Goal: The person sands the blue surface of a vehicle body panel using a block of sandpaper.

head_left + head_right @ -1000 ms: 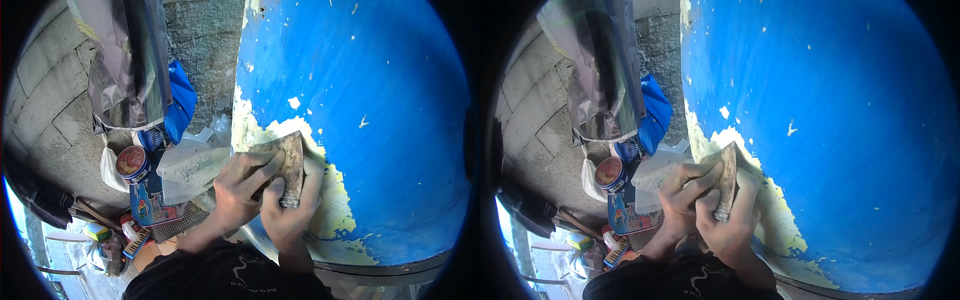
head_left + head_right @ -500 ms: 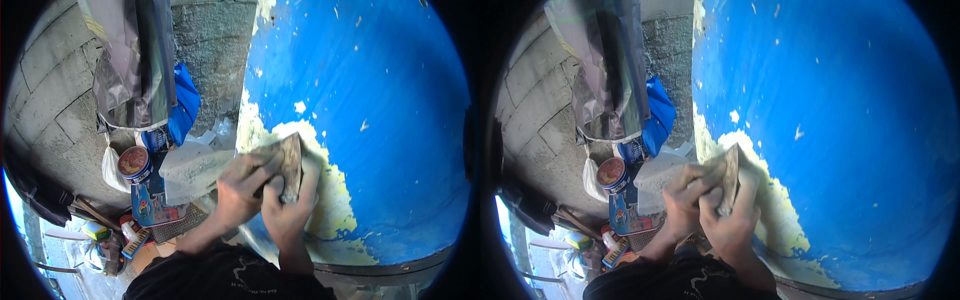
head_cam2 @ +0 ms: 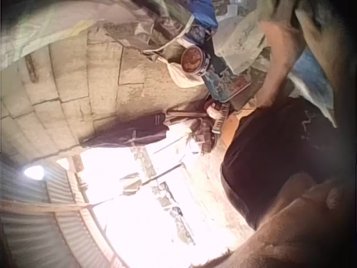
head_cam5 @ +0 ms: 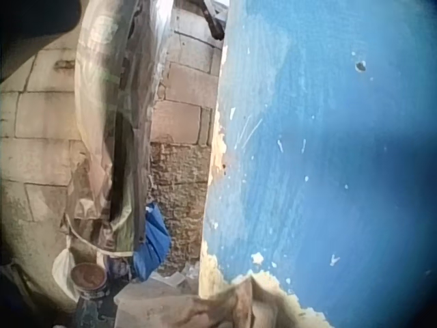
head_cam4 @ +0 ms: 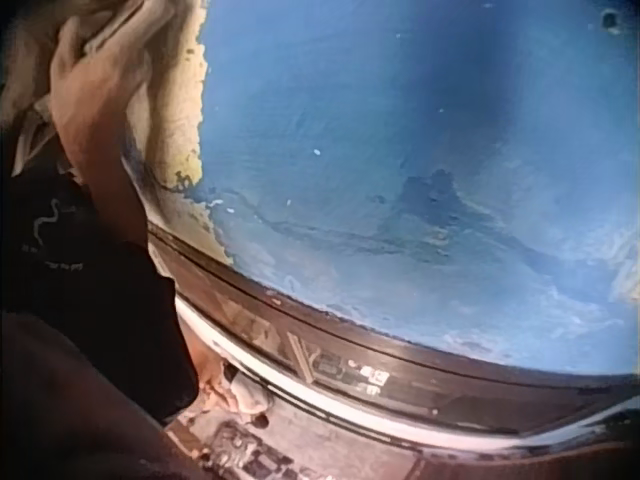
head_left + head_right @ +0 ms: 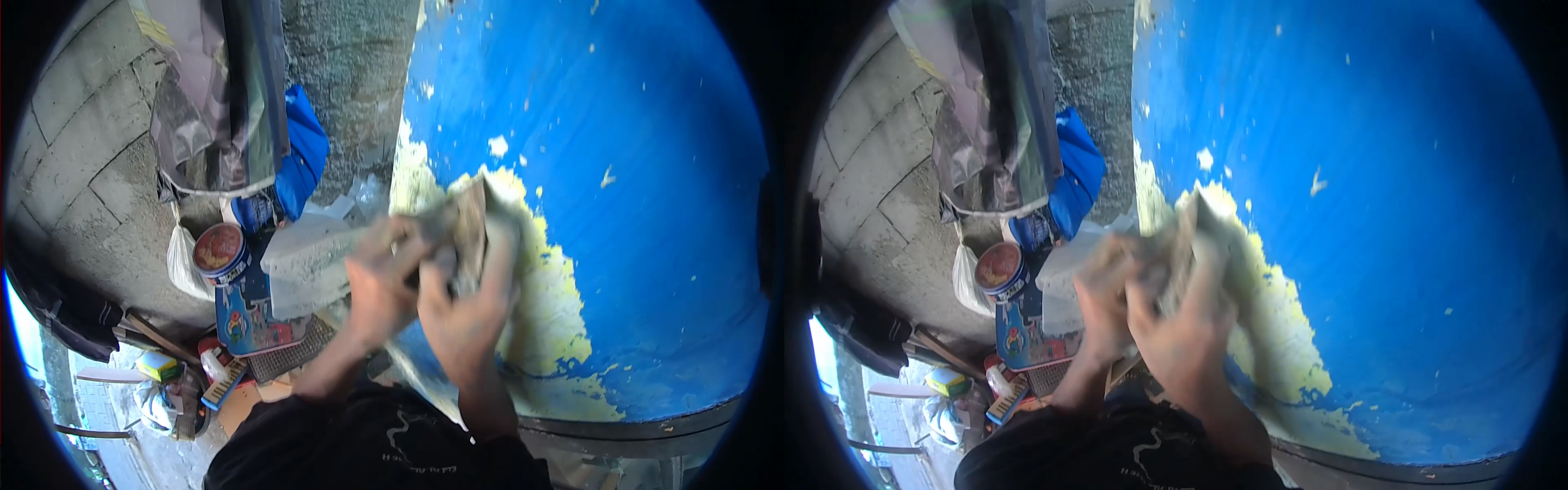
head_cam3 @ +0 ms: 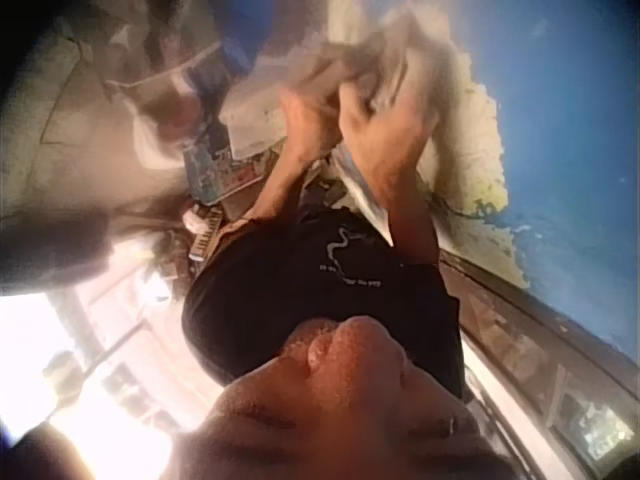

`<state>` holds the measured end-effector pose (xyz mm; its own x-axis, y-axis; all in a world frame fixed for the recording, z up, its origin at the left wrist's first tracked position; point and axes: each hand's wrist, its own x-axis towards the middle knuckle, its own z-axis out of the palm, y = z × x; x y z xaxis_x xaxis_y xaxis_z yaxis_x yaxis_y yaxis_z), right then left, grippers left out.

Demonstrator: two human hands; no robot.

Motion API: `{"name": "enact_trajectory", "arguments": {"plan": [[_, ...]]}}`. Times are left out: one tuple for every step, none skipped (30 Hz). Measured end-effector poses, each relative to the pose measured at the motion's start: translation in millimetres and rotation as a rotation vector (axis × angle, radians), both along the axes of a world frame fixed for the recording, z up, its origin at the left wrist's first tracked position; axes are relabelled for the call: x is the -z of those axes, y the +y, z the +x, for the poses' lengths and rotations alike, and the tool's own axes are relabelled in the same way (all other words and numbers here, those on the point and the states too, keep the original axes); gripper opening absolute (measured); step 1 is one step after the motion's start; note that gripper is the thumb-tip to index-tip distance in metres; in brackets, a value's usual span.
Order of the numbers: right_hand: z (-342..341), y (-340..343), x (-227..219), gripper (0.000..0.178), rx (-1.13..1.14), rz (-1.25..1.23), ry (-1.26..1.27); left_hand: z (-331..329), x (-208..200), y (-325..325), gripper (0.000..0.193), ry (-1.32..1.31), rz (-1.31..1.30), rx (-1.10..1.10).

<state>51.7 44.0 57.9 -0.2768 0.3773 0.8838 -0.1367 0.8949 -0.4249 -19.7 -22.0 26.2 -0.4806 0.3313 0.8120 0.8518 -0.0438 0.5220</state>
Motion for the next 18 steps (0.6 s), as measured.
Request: {"name": "enact_trajectory", "arguments": {"plan": [[-3,3,3,0.029,-0.016,0.015,0.011,5,2,1,0.026,0.006,0.019,0.038],[3,2,8,0.031,-0.047,-0.057,0.017,6,0,1,0.026,0.002,0.023,0.035],[5,2,8,0.033,-0.078,-0.129,0.021,6,-3,2,0.028,-0.016,0.025,0.046],[3,0,4,0.033,-0.080,-0.125,0.014,3,-6,3,0.029,-0.034,0.027,0.056],[1,-7,-3,0.035,-0.055,-0.191,-0.090,-5,-11,-2,0.032,-0.082,0.031,0.127],[2,-13,-6,0.038,-0.028,-0.256,-0.195,-6,-12,-1,0.034,-0.123,0.071,0.141],[12,-10,4,0.038,-0.075,-0.227,-0.140,8,-7,-9,0.033,-0.038,0.000,0.092],[16,-2,11,0.035,-0.078,-0.131,-0.050,14,-5,-10,0.033,0.068,-0.044,0.030],[18,0,13,0.034,-0.100,-0.145,-0.044,21,0,-5,0.032,0.055,-0.001,0.028],[16,3,12,0.033,-0.121,-0.161,-0.039,16,-2,2,0.032,0.061,0.014,0.015],[13,10,8,0.033,-0.102,-0.111,-0.030,14,-2,9,0.032,0.041,0.033,0.004],[8,12,2,0.033,-0.086,-0.068,-0.028,13,-4,8,0.032,0.014,0.046,-0.011],[4,9,-3,0.033,-0.102,-0.117,-0.057,8,-8,10,0.030,-0.027,0.078,-0.003],[-1,4,-6,0.034,-0.056,-0.137,-0.099,4,-14,9,0.031,-0.058,0.093,0.008],[3,3,0,0.035,-0.059,-0.102,-0.074,4,-8,3,0.032,-0.033,0.035,0.021],[9,1,7,0.036,-0.061,-0.067,-0.049,6,0,-4,0.034,-0.008,-0.022,0.035],[9,3,11,0.036,-0.064,-0.060,-0.046,7,1,-2,0.034,-0.004,-0.015,0.032],[10,4,15,0.036,-0.080,-0.076,-0.041,8,2,1,0.033,0.005,0.019,0.052]]}}
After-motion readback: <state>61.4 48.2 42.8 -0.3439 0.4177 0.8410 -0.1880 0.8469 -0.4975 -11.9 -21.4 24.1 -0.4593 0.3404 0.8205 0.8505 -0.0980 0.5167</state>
